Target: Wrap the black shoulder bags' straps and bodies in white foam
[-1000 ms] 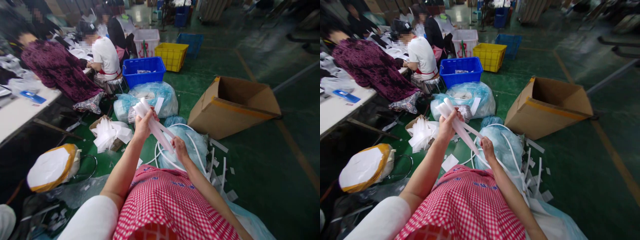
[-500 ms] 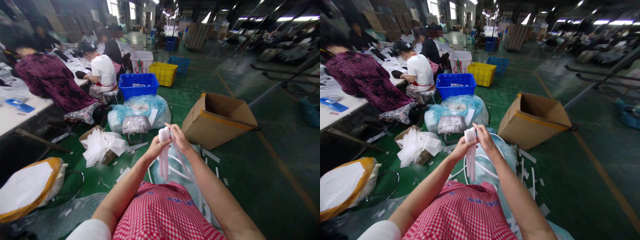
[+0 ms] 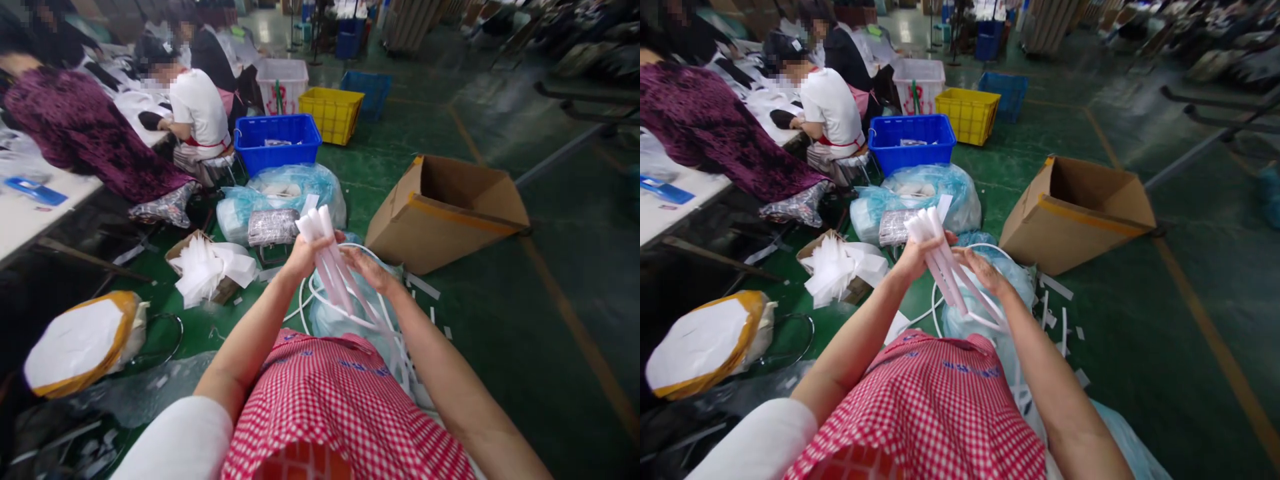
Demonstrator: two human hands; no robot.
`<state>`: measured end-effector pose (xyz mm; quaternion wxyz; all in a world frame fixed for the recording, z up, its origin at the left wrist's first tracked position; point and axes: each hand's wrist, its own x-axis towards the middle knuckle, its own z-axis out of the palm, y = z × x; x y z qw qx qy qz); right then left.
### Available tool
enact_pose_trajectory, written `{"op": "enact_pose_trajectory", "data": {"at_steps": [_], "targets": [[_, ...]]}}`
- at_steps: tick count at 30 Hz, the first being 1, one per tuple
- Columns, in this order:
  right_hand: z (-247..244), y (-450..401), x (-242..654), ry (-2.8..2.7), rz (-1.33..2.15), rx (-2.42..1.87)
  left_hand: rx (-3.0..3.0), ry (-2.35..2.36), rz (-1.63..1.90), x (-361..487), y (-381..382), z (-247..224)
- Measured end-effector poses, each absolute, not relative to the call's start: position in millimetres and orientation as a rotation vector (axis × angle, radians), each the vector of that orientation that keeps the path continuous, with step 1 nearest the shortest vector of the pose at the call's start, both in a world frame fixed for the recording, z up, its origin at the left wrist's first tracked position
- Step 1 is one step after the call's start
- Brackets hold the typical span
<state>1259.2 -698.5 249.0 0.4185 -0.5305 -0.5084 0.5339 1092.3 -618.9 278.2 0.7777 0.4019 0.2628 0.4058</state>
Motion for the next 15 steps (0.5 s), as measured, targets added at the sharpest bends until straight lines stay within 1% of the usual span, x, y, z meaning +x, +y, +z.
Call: {"op": "enact_pose_trajectory", "data": {"at_steps": [2,3,7,12,15], "targets": [[231,-714,1260,-1.316,1.457,-1.373,0.859,0.531,0.891,1074,-605,287],[223,-720,1258,-1.334,1.459,-1.397,0.849,0.522,0.899,1066,-599,290],[205,-731,1238,-1.404,1.341,-1.422,0.757,0.494,1.002,1043,-587,292],[200,-735,1220,-1.457,1.277,-1.460,0.701,0.508,1.077,1033,-585,293],[195,-737,1214,-1.374,1.222,-1.516,0.688,0.490,1.097,1029,-585,292]]}}
